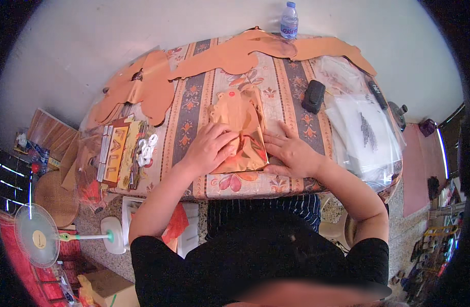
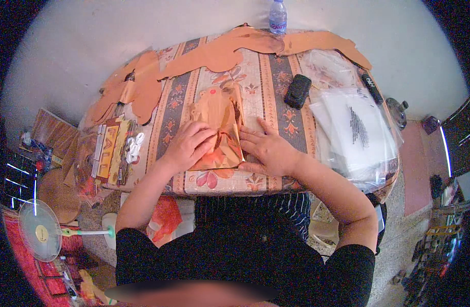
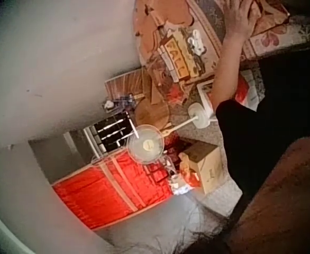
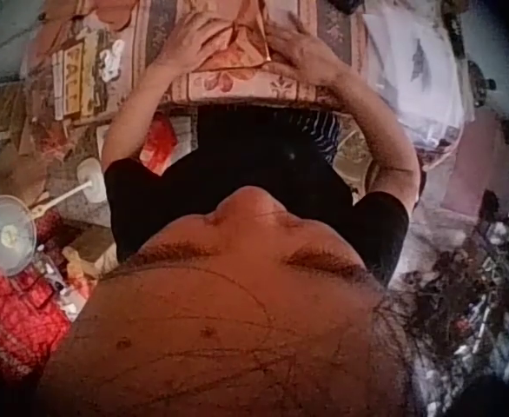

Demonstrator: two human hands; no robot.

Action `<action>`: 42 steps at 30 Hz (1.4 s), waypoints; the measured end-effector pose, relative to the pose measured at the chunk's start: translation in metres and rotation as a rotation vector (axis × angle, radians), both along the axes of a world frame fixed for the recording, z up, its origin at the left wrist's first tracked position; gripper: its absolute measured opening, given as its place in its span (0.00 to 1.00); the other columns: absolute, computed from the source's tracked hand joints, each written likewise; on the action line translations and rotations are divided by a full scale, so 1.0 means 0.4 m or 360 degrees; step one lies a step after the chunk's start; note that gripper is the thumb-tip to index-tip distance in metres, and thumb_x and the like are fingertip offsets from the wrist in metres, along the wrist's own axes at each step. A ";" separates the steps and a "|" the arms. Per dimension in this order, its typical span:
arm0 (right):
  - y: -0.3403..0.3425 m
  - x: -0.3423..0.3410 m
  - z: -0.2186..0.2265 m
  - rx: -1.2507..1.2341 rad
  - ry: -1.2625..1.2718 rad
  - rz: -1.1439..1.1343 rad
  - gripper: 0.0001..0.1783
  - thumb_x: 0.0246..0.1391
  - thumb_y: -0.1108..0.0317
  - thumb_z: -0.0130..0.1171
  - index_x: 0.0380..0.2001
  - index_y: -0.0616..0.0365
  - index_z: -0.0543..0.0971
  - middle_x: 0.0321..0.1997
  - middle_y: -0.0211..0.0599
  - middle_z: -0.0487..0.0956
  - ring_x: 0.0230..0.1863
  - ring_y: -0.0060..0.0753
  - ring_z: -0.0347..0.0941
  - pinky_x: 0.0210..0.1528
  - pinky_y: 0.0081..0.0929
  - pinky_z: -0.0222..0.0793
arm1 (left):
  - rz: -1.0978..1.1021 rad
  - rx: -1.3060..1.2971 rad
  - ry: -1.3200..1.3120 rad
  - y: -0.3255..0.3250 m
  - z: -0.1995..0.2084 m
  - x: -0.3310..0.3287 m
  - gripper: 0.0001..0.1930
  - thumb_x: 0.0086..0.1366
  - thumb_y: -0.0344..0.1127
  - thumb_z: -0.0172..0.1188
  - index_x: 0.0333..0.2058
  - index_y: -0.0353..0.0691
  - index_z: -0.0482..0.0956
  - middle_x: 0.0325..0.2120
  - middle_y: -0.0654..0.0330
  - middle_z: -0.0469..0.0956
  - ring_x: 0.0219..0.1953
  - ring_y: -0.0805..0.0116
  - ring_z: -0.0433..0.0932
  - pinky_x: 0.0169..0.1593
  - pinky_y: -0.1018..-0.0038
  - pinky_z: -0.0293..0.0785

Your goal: The person folds a metallic sheet by hand, then inserts it into a clear plastic bag along with a cardboard backing.

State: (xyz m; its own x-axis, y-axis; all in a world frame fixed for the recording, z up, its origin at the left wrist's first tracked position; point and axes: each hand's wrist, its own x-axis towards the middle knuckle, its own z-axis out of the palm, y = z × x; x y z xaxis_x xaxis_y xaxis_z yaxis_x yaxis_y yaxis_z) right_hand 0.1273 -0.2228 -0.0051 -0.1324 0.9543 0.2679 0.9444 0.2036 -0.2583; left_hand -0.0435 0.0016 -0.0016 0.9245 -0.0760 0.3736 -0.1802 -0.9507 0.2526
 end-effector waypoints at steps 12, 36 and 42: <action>0.004 0.001 0.002 -0.0032 0.0046 -0.0003 0.33 0.55 0.47 0.54 0.52 0.66 0.70 0.59 0.53 0.69 0.68 0.48 0.57 0.71 0.57 0.34 | 0.0001 -0.0070 0.0004 -0.003 0.000 -0.001 0.14 0.59 0.35 0.58 0.43 0.40 0.74 0.44 0.57 0.71 0.47 0.54 0.69 0.53 0.61 0.66; 0.003 0.001 -0.003 -0.0061 0.0014 -0.0014 0.34 0.56 0.47 0.53 0.55 0.65 0.69 0.60 0.51 0.68 0.69 0.47 0.56 0.70 0.58 0.36 | 0.0037 0.0044 -0.0120 -0.021 0.013 0.050 0.06 0.54 0.33 0.61 0.30 0.39 0.75 0.29 0.57 0.71 0.36 0.56 0.72 0.41 0.62 0.70; 0.001 0.001 0.000 -0.0120 -0.0035 -0.0049 0.34 0.57 0.44 0.50 0.56 0.62 0.69 0.62 0.49 0.67 0.70 0.43 0.55 0.72 0.54 0.34 | -0.0041 0.0028 -0.0108 -0.030 -0.001 0.064 0.05 0.54 0.29 0.60 0.30 0.39 0.75 0.32 0.57 0.73 0.38 0.56 0.73 0.43 0.62 0.71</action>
